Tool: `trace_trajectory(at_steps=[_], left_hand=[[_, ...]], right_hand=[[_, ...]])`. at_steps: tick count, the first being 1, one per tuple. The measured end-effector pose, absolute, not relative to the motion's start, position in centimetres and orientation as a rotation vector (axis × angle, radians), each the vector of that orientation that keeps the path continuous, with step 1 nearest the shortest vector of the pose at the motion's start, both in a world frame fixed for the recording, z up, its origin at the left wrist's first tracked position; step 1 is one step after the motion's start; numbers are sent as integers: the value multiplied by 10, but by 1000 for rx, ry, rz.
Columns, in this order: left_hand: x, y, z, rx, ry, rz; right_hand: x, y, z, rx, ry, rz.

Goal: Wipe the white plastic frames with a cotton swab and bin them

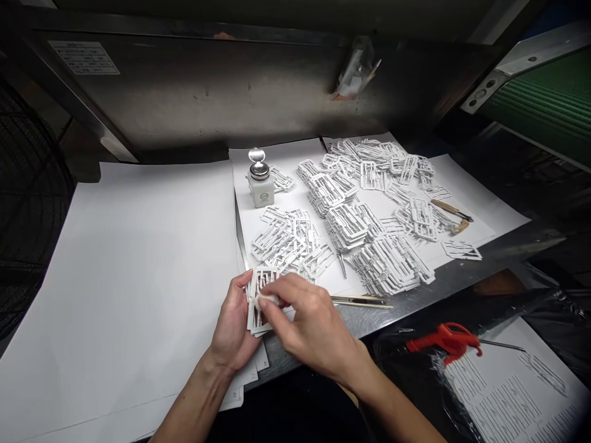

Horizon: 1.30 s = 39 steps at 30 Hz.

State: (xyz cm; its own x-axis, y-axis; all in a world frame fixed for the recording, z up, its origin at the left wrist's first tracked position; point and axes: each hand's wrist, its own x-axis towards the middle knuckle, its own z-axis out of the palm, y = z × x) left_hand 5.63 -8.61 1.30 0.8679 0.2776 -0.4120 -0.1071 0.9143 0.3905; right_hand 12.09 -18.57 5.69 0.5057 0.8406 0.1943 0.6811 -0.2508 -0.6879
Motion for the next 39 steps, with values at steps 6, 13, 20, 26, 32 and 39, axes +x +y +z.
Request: trace_trajectory(at_steps=[6,13,20,26,32,39], left_hand=[[57,-85,16,353,525,219],[53,-72,17,425,465,204],[53,-70,14,396,401,216],[52,-68,13,395,426,230],[51,-65,13,401,394,201],[52,-75,16,371,457,217]], right_hand=[[122,-173,58,-2056,-1294,173],[104,-206,42,-2032,-1484,406],[104,-210,40,-1904,-1304,267],[107,-212,27,-1959,-1220,235],[130,-224,38,-1943,-1038,169],[138,-182,58,-1871,-1119,38]])
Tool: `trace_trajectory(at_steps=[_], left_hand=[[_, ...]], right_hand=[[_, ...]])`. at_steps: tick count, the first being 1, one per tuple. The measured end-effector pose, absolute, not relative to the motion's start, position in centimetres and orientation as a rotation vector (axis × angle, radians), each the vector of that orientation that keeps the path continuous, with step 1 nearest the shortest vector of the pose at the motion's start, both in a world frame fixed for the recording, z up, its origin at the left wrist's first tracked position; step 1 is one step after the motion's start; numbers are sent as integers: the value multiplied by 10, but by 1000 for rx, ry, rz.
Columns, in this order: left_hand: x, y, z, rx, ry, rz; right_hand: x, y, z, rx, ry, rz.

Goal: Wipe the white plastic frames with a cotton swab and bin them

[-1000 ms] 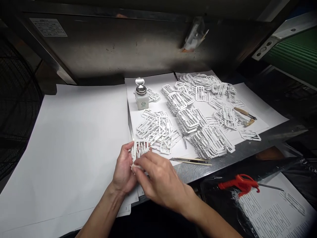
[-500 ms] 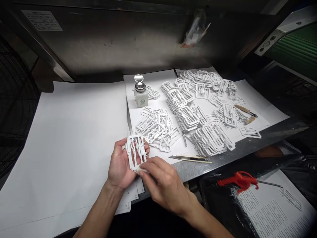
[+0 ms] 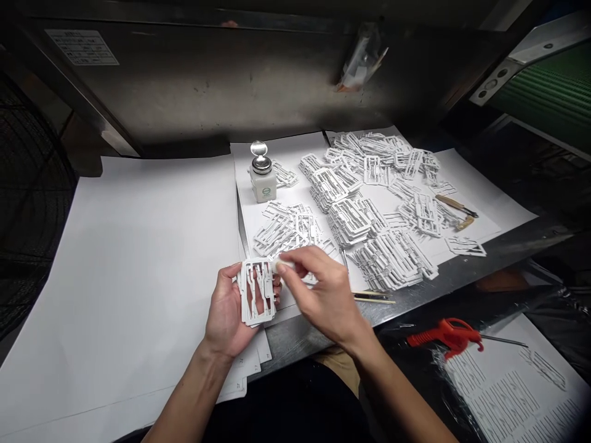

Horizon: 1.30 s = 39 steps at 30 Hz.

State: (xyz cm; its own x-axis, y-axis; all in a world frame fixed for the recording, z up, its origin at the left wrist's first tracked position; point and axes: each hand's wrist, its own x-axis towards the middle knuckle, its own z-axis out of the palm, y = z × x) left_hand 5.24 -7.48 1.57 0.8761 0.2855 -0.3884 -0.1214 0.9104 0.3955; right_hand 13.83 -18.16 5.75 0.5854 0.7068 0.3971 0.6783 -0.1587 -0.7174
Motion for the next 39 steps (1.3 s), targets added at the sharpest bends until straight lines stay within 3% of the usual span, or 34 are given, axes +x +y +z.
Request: trace_trajectory(at_steps=[4,10,20,25,39], left_hand=[[51,-77,16,404,508,283],[42,-57,15,679,593,235],[110,-3,21,2169,788,214],[146,8,22,2206,732,144],[145,13,7,1818,688,233]], right_hand=[[143,-168,52,-1908,-1210,21],[160,-203,44,-2075,-781,166],[150,-221,35,-2058,-640,309],[148,-229,31,-2063,-618,309],[147,-227,35,-2030,-597,354]])
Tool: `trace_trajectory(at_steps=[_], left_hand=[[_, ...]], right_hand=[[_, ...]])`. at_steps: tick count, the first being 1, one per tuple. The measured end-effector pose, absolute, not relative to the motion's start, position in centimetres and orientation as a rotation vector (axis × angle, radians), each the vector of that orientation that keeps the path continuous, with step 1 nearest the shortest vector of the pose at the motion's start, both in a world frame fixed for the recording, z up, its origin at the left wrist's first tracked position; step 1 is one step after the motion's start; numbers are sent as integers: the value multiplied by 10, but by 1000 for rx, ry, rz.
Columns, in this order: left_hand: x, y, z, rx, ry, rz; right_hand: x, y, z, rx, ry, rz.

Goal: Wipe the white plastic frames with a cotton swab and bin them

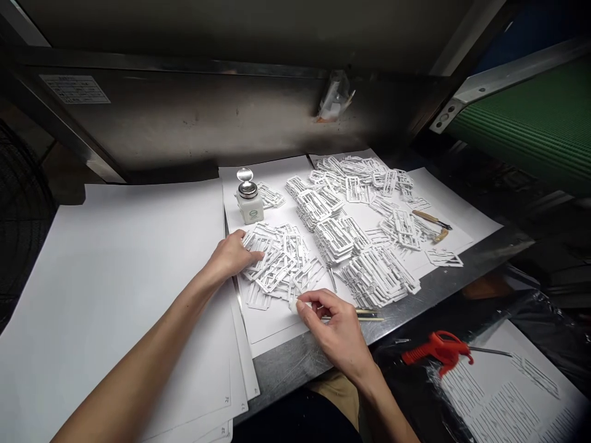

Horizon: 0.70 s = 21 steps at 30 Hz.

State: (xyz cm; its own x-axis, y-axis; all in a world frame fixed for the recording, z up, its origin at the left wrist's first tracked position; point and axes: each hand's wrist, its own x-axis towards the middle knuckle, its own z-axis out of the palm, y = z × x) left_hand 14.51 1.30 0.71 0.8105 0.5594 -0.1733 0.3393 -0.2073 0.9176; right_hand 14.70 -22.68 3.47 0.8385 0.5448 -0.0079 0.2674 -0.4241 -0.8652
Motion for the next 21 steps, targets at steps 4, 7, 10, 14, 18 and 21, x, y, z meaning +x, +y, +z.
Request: trace_trajectory(at_steps=[4,7,10,14,18,21], left_hand=[[152,12,9,1719,683,260],[142,13,16,1613,673,292],[116,6,26,1469,619,278],[70,-17,25,1341,581,311],[35,-44,10,1435,664,322],[23,-62,2,1440,698,312]], right_hand=[[147,-231,33,-2034,-589,348],[149,-234,32,-2036,-569,342],[153,-235,31,-2024,-557,321],[157,-234,32,-1966,-564,250],[155,-230,32,-1916,-596,209],[148,-224,34,-1909,-672,194]])
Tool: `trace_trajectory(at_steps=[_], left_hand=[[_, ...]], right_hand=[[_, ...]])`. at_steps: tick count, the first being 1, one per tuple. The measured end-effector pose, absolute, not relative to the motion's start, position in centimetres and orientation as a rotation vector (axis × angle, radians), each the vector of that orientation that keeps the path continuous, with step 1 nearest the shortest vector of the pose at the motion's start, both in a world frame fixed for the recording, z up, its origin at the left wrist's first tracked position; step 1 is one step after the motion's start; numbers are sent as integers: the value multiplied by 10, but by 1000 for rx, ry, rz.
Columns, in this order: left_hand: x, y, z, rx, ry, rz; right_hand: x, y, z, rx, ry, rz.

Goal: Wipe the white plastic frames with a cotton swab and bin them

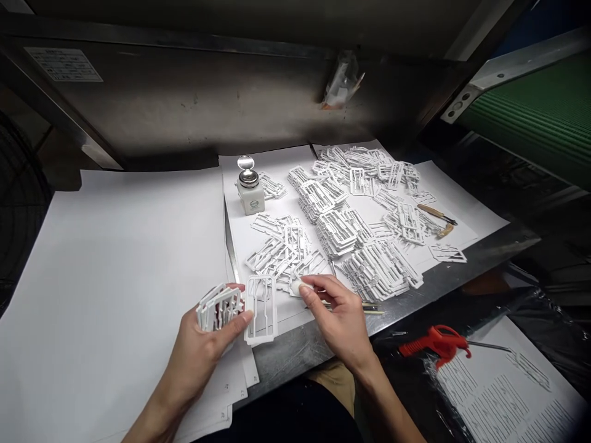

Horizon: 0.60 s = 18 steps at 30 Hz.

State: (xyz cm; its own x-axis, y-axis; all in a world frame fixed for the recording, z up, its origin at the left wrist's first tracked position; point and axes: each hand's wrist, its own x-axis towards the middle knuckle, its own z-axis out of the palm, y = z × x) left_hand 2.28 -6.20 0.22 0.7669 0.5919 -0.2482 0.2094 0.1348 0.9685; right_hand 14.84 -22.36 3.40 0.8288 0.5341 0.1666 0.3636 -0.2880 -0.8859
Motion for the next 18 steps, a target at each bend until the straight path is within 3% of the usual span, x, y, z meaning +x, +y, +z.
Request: trace_trajectory(at_steps=[8,18], left_hand=[[22,-93,4,1476,681,338],[20,-89,0,1358,758,339]], right_hand=[[131,-197,37,-1851,-1159,5],[143,-219,44,-1992,-954,51]])
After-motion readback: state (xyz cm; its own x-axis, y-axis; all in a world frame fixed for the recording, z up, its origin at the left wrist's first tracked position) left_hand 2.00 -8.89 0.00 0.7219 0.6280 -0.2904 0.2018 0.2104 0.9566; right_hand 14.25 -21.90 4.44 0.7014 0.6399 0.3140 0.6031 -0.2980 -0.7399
